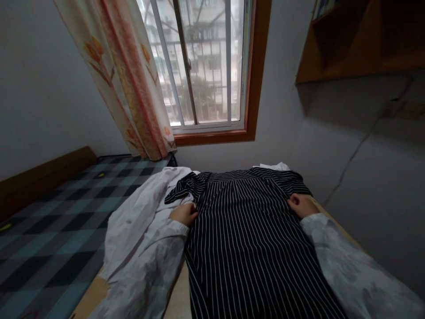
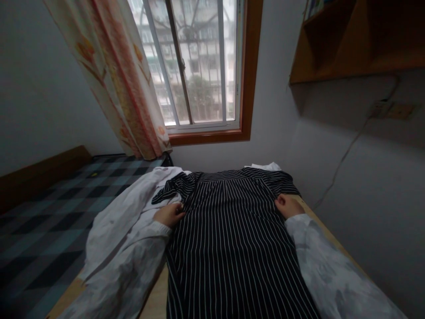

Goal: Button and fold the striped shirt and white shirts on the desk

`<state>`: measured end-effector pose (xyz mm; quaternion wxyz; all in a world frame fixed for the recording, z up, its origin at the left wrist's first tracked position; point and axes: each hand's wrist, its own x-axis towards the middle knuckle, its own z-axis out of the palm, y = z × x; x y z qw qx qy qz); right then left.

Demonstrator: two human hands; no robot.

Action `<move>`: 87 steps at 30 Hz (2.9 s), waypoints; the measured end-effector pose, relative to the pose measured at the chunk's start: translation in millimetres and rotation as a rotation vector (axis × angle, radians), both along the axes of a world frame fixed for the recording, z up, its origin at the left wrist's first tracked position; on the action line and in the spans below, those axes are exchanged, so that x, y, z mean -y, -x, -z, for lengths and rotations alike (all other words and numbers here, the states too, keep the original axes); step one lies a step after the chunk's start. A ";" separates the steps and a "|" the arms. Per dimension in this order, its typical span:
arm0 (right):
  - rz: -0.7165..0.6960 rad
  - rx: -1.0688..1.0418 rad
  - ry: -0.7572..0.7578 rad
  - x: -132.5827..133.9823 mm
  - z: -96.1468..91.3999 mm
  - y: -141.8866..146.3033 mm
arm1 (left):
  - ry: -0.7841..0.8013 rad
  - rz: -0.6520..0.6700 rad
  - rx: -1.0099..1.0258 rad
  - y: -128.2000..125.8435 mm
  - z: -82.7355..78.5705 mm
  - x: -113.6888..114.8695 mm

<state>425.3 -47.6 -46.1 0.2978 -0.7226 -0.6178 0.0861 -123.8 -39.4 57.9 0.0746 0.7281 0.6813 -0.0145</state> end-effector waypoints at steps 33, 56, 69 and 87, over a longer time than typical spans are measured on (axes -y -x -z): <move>0.080 -0.003 -0.189 12.9 -0.1 3.2 | 0.083 0.481 1.019 -108.5 -29.0 -85.6; -0.446 0.037 -0.156 -131.1 -59.8 239.2 | -0.310 0.150 0.306 -40.1 46.0 -16.5; -0.105 -0.147 0.189 -197.7 -59.9 174.2 | -0.316 0.089 0.504 -37.6 47.8 -15.3; -0.168 -0.084 0.168 -151.3 -50.6 127.7 | -0.182 0.034 0.156 -53.9 19.4 -4.6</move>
